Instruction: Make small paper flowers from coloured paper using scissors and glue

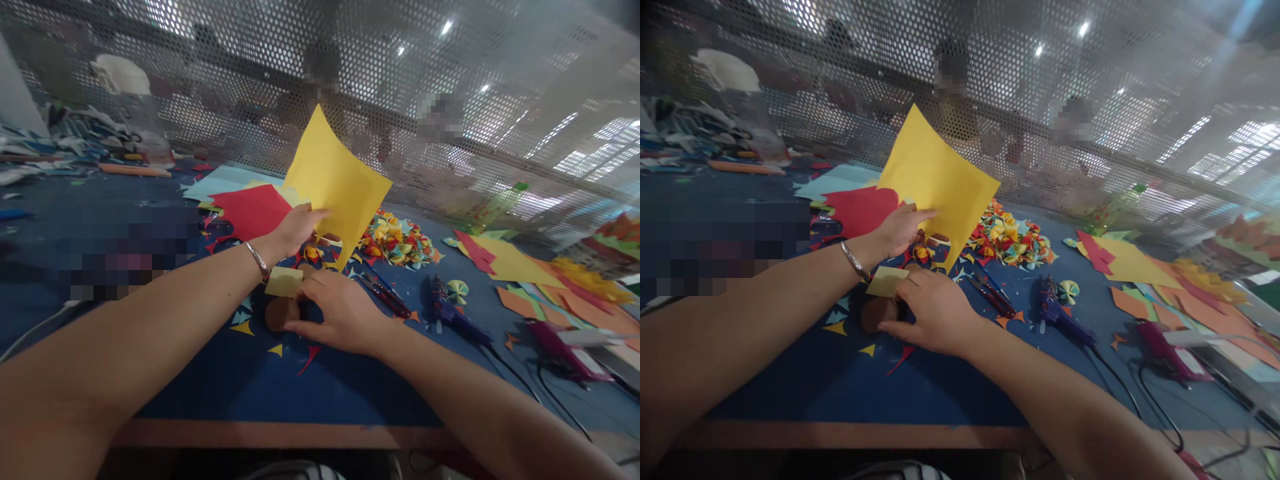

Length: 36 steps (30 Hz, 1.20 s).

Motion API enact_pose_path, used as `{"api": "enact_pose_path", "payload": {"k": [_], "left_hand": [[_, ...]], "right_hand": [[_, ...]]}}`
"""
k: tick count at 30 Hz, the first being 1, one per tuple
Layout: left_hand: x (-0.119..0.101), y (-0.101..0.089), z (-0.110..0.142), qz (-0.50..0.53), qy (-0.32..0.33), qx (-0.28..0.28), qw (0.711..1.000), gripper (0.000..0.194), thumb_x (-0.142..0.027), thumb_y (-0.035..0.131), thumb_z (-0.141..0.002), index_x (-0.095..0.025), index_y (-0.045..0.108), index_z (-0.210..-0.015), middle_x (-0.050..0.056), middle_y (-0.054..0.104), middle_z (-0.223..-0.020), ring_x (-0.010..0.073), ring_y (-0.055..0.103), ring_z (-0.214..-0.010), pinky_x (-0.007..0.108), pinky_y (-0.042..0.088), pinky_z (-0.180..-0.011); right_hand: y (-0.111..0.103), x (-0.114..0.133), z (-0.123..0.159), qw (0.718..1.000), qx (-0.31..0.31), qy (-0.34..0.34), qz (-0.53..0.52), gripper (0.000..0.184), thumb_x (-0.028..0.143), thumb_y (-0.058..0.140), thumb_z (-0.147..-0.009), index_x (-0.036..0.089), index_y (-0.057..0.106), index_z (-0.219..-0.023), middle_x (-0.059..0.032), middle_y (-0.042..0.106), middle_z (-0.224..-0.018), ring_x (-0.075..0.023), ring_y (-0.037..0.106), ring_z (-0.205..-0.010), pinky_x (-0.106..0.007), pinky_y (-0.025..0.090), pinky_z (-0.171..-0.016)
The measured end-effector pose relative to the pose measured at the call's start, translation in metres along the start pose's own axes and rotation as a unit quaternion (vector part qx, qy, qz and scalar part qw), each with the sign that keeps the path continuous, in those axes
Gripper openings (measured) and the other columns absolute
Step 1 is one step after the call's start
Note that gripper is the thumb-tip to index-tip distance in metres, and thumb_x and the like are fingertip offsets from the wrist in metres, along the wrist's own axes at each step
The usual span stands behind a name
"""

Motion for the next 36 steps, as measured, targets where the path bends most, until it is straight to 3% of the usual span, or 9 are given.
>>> {"api": "enact_pose_path", "payload": {"k": [6, 12, 16, 19, 22, 25, 31, 34, 36], "left_hand": [[0.006, 0.001, -0.001, 0.026, -0.03, 0.014, 0.999, 0.033, -0.036, 0.065, -0.082, -0.017, 0.062, -0.11, 0.014, 0.07, -0.106, 0.0253, 0.073, -0.075, 0.03, 0.053, -0.054], [-0.001, 0.004, 0.004, 0.025, -0.028, 0.0, 0.999, 0.02, -0.03, 0.066, -0.078, -0.016, 0.065, -0.092, 0.013, 0.07, -0.096, 0.0234, 0.068, -0.072, 0.035, 0.054, -0.058], [-0.007, 0.001, 0.004, -0.015, -0.013, -0.053, 0.998, 0.01, -0.025, 0.06, -0.079, -0.015, 0.062, -0.078, 0.009, 0.068, -0.076, 0.0179, 0.062, -0.056, 0.027, 0.044, -0.045], [-0.011, -0.002, 0.0, -0.044, 0.02, -0.063, 0.997, 0.012, -0.023, 0.055, -0.08, -0.016, 0.06, -0.072, 0.006, 0.064, -0.066, 0.0148, 0.057, -0.046, 0.024, 0.034, -0.04], [-0.013, -0.006, -0.002, -0.07, 0.047, -0.063, 0.994, 0.016, -0.023, 0.053, -0.083, -0.016, 0.059, -0.07, 0.003, 0.061, -0.061, 0.0124, 0.056, -0.043, 0.022, 0.031, -0.041], [-0.014, -0.007, -0.001, -0.092, 0.055, -0.059, 0.992, 0.018, -0.024, 0.05, -0.084, -0.017, 0.059, -0.07, 0.003, 0.062, -0.062, 0.0112, 0.055, -0.043, 0.022, 0.031, -0.042], [-0.015, 0.005, 0.007, -0.125, 0.035, -0.021, 0.991, 0.017, -0.027, 0.053, -0.082, -0.017, 0.063, -0.073, 0.004, 0.066, -0.066, 0.0127, 0.056, -0.043, 0.024, 0.029, -0.041], [-0.013, 0.009, 0.007, -0.117, 0.017, -0.013, 0.993, 0.016, -0.031, 0.058, -0.08, -0.017, 0.065, -0.074, 0.005, 0.068, -0.073, 0.0153, 0.06, -0.053, 0.026, 0.036, -0.046], [-0.015, 0.01, 0.005, -0.104, 0.038, -0.025, 0.994, 0.016, -0.034, 0.062, -0.078, -0.018, 0.065, -0.078, 0.006, 0.069, -0.08, 0.0174, 0.064, -0.066, 0.028, 0.043, -0.054]], "right_hand": [[0.003, 0.002, -0.001, 0.998, 0.005, 0.006, -0.058, 0.025, 0.037, 0.068, -0.084, 0.014, 0.061, -0.093, -0.0074, 0.063, -0.091, -0.019, 0.055, -0.085, -0.031, 0.044, -0.075], [-0.004, 0.0, -0.001, 0.969, -0.005, 0.047, -0.243, 0.007, 0.018, 0.065, -0.082, 0.017, 0.059, -0.085, 0.0008, 0.06, -0.079, -0.0111, 0.054, -0.071, -0.024, 0.043, -0.067], [-0.023, -0.027, 0.008, 0.94, -0.054, 0.138, -0.308, 0.01, 0.024, 0.065, -0.081, 0.018, 0.057, -0.083, 0.0032, 0.057, -0.073, -0.01, 0.052, -0.064, -0.024, 0.042, -0.062], [-0.042, -0.057, 0.02, 0.933, -0.112, 0.187, -0.285, 0.014, 0.031, 0.067, -0.081, 0.019, 0.059, -0.083, 0.0032, 0.056, -0.072, -0.0101, 0.049, -0.063, -0.026, 0.041, -0.061], [-0.05, -0.086, 0.035, 0.925, -0.132, 0.25, -0.253, 0.019, 0.034, 0.07, -0.078, 0.019, 0.06, -0.081, 0.0023, 0.057, -0.074, -0.0108, 0.05, -0.063, -0.028, 0.04, -0.062], [-0.048, -0.103, 0.045, 0.896, -0.157, 0.288, -0.3, 0.023, 0.038, 0.073, -0.075, 0.018, 0.061, -0.079, 0.003, 0.057, -0.07, -0.0101, 0.049, -0.06, -0.027, 0.041, -0.06], [-0.041, -0.11, 0.047, 0.818, -0.229, 0.301, -0.434, 0.027, 0.036, 0.077, -0.071, 0.019, 0.057, -0.078, 0.003, 0.061, -0.067, -0.0117, 0.06, -0.062, -0.025, 0.045, -0.054], [-0.038, -0.112, 0.047, 0.793, -0.246, 0.316, -0.46, 0.027, 0.034, 0.077, -0.07, 0.019, 0.057, -0.078, 0.0032, 0.062, -0.059, -0.0101, 0.058, -0.053, -0.023, 0.042, -0.05], [-0.039, -0.112, 0.047, 0.784, -0.259, 0.316, -0.468, 0.025, 0.033, 0.076, -0.07, 0.019, 0.057, -0.078, 0.0032, 0.062, -0.055, -0.0092, 0.055, -0.049, -0.022, 0.04, -0.047]]}}
Point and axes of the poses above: each hand's wrist, its own z-axis away from the middle knuckle, its own y-axis out of the palm, x = y × z, the point moved 5 cm from there along -z, towards the middle knuckle
